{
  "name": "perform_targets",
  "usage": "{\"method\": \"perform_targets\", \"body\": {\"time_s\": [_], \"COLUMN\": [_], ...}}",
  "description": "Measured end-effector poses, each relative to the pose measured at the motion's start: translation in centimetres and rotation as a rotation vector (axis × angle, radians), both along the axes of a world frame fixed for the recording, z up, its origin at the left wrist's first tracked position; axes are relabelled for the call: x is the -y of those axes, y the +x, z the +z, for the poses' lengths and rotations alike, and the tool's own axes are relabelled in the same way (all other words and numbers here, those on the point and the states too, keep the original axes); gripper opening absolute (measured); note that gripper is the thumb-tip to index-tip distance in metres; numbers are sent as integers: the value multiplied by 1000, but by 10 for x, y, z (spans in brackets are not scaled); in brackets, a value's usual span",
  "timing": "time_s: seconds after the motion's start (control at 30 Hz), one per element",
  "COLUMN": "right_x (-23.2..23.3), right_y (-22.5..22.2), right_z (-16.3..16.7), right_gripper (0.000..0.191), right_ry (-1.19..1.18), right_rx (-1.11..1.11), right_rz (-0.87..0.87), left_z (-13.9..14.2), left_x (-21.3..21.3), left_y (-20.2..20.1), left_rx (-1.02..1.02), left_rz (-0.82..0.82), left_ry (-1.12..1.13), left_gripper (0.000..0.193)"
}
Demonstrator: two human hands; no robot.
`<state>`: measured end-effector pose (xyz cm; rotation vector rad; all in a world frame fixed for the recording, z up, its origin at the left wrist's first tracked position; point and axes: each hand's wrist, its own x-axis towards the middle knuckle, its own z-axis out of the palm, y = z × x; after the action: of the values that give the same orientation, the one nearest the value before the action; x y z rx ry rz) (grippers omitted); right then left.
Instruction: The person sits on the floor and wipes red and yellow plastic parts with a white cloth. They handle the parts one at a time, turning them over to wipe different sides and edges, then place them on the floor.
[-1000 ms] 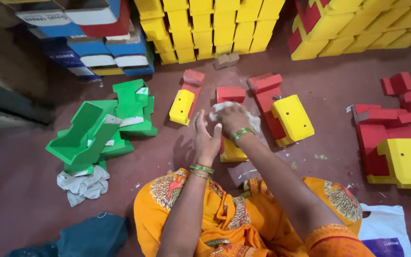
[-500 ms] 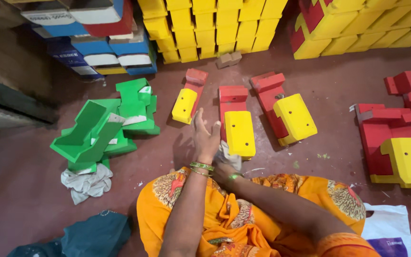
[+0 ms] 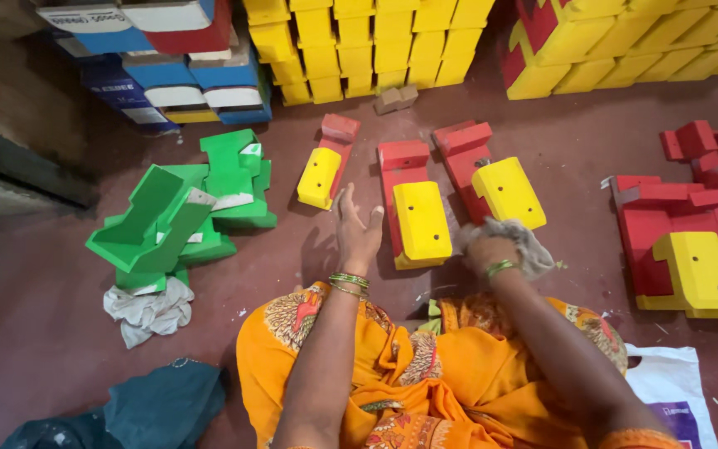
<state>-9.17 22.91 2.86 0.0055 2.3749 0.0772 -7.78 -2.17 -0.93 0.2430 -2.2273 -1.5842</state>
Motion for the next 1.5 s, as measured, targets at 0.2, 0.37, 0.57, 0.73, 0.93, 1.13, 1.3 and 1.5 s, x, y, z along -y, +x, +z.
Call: {"method": "perform_targets", "body": {"time_s": [0.2, 0.37, 0.57, 0.73, 0.93, 1.13, 1.3, 1.5], "right_x": [-8, 36, -18, -38, 4, 21, 17, 42], "right_y": [25, 28, -16, -8, 18, 19, 26, 36], "right_z": [26, -3, -40, -32, -20, -30, -11, -3], "right_gripper": [31, 56, 35, 38, 46, 53, 56, 54], "right_ry": [-574, -594, -1115, -1672, -2195, -1807, -1560, -1380], "right_rx": [-891, -1135, -571, -721, -63, -185, -963, -425], "right_rz": [316, 905, -588, -472, -741, -885, -267, -130], "left_z": [-7, -18, -28, -4, 45, 26, 3, 9], "left_x": [-9, -4, -3, -30, -42, -37, -38, -45], "left_y": [3, 9, 10, 17, 44, 34, 34, 50], "left_rx": [75, 61, 104, 481, 617, 228, 82, 132], "left_rz": [-43, -95, -137, -514, -717, -494, -278, -487], "left_ry": [-81, -153, -70, 521, 1182, 1139, 829, 1061], "left_gripper": [80, 80, 73, 63, 65, 39, 27, 39]}}
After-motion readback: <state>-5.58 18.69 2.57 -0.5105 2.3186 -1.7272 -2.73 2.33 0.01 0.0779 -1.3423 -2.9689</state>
